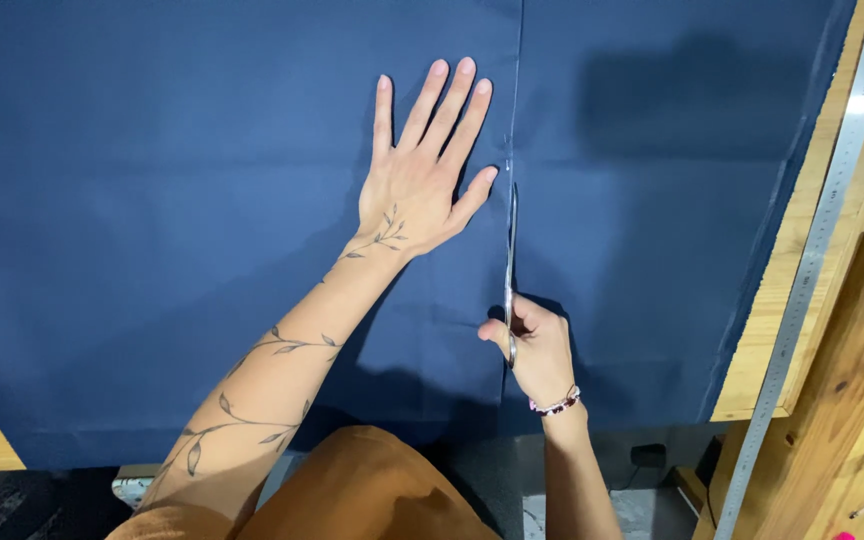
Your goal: The person aligns a long metal ruler on a large piece of blue fabric laid out on a wooden table. They use pins to secure the fabric along the ruler's edge. Then, using a pair of scissors, they cut the fabric along the straight line marked by the ruler.
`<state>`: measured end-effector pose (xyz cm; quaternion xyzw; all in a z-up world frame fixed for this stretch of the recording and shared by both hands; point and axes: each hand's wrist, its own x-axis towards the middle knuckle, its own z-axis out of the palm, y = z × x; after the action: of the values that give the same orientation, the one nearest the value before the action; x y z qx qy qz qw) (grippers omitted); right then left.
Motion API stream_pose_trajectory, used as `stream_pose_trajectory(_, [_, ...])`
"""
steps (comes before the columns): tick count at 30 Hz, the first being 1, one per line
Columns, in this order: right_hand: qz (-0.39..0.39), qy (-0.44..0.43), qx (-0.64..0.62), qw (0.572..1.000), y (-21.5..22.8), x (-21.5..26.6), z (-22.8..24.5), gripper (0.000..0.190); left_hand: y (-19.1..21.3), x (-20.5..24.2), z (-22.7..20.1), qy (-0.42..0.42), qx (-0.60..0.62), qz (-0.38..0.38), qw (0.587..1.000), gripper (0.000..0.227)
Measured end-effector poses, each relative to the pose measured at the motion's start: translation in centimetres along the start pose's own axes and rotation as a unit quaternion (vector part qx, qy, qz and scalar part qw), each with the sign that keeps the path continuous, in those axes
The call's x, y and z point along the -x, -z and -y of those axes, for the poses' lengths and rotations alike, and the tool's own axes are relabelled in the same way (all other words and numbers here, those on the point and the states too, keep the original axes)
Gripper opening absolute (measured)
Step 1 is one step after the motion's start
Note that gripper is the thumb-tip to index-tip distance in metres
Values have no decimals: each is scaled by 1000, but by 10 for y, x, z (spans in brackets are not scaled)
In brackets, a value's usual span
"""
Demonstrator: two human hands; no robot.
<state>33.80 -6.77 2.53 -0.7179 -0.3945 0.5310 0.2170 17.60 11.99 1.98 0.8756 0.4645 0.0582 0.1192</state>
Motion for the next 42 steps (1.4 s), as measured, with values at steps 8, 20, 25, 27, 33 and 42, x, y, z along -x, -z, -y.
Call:
stream_pose_trajectory(8, [-42,82,77,993,-8,0,-8,59,-3,1,0,0,16,-8,1000,66])
stream_pose_trajectory(20, [-52,82,62,993,-10,1,-14,55,-3,2,0,3,15,-15,1000,62])
stream_pose_trajectory(25, [-27,47,60,997,-2,-10,0,55,-4,2,0,6,31,-18,999,62])
stream_pose_trajectory(27, [-21,41,64,997,1,-20,6,60,-3,3,1,8,42,-18,999,62])
stream_pose_trajectory(33, [-5,29,24,999,4,-30,14,66,-5,4,1,8,67,-32,997,61])
stream_pose_trajectory(42, [-38,50,94,994,-1,-31,2,59,-3,4,1,1,68,-30,997,63])
